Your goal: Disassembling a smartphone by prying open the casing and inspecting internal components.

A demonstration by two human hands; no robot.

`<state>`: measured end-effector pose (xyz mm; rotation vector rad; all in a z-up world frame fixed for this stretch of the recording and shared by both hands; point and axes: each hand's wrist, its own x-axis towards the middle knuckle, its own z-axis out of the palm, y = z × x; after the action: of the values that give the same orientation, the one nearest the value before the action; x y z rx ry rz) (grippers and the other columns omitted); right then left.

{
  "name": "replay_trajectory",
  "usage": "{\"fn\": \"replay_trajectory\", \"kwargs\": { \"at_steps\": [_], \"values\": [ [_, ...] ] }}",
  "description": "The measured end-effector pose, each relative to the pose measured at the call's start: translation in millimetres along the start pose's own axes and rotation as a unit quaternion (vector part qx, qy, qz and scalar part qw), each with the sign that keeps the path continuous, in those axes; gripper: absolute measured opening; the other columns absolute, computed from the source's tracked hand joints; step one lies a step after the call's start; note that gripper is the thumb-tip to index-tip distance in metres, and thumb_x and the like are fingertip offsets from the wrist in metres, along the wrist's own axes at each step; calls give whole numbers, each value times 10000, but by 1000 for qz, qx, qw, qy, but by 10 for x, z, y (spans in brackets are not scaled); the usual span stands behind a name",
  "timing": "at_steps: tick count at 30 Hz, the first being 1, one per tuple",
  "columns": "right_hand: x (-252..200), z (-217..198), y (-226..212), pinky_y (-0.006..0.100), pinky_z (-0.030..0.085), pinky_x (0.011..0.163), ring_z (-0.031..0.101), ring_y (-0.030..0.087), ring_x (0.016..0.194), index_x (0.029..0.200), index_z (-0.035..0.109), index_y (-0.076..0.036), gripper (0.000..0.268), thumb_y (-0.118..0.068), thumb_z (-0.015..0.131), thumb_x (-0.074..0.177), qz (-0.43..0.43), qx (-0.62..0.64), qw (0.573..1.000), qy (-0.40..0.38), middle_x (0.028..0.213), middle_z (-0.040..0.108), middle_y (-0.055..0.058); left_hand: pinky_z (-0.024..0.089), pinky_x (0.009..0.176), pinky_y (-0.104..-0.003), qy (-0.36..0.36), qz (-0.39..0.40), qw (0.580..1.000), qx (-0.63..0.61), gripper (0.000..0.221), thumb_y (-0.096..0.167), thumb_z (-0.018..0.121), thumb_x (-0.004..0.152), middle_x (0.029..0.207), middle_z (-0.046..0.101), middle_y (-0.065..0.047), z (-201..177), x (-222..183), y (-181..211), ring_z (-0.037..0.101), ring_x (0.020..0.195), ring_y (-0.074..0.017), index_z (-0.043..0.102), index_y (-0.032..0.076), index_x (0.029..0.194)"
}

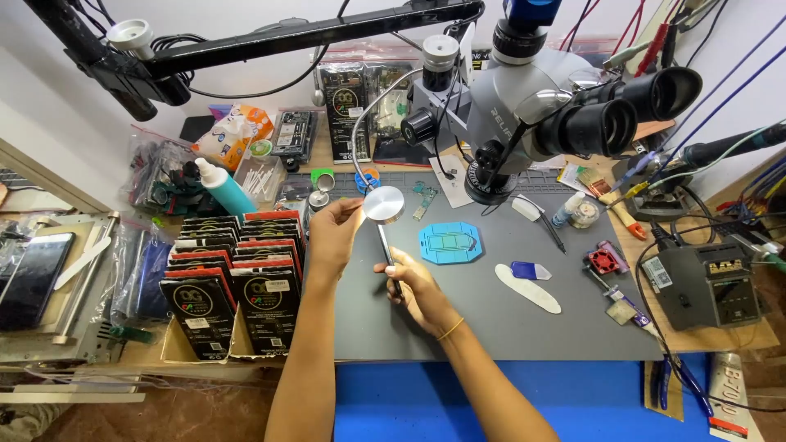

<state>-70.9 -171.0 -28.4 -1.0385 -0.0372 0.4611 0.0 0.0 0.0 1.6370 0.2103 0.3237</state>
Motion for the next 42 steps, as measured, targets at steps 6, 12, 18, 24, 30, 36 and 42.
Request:
{"fn": "replay_trajectory", "kwargs": {
  "at_steps": [6, 12, 18, 24, 30, 36, 42],
  "values": [
    [81, 122, -26, 236, 457, 579, 535, 102, 721, 1556, 465, -2, 776, -295, 689, 873, 16, 16, 999, -27, 1207, 659, 164, 544, 691, -223, -5, -13, 998, 64, 169, 183, 793, 909, 844, 775, 3, -90, -23, 205, 651, 742, -46, 837, 138, 1065],
    [115, 113, 34, 241, 466, 575, 534, 106, 725, 1535, 490, -1, 749, -291, 688, 873, 28, 10, 999, -27, 1227, 649, 186, 529, 683, -211, -6, -18, 997, 74, 148, 188, 784, 912, 834, 772, 34, -106, -80, 294, 632, 739, -28, 839, 161, 1047],
    [118, 105, 26, 237, 476, 577, 535, 101, 723, 1512, 500, 2, 727, -298, 687, 877, 30, 20, 999, -26, 1197, 647, 178, 540, 731, -223, -17, -10, 998, 67, 157, 148, 755, 929, 857, 772, -9, -114, -106, 357, 644, 779, -56, 828, 114, 1064],
    [112, 134, 4, 232, 482, 577, 545, 99, 716, 1500, 506, 2, 712, -298, 692, 882, 31, 25, 999, -24, 1176, 650, 161, 552, 745, -247, -14, 5, 998, 53, 158, 116, 751, 934, 868, 771, -50, -115, -166, 446, 655, 802, -78, 815, 67, 1070],
    [70, 218, -53, 233, 485, 591, 539, 109, 726, 1412, 564, -2, 632, -308, 714, 879, 37, 37, 999, -2, 1128, 648, 142, 575, 795, -249, -2, 46, 998, 47, 130, 98, 765, 924, 953, 760, -82, -108, -122, 343, 722, 854, -118, 822, 60, 1035],
    [194, 138, 95, 242, 491, 597, 543, 124, 726, 1334, 588, -8, 530, -291, 734, 911, 35, 59, 997, 25, 1076, 650, 119, 585, 838, -290, 5, 68, 996, 64, 142, 69, 735, 938, 990, 708, -126, -48, -127, 286, 739, 904, -188, 803, 16, 1051],
    [23, 321, -158, 232, 442, 618, 495, 118, 766, 1202, 618, -70, 417, -345, 758, 921, 48, 19, 998, 34, 977, 568, 43, 601, 787, -286, 33, 155, 984, 80, 109, -9, 716, 924, 958, 706, -137, 51, -103, 81, 745, 894, -228, 785, 17, 1005]
  ]
}}
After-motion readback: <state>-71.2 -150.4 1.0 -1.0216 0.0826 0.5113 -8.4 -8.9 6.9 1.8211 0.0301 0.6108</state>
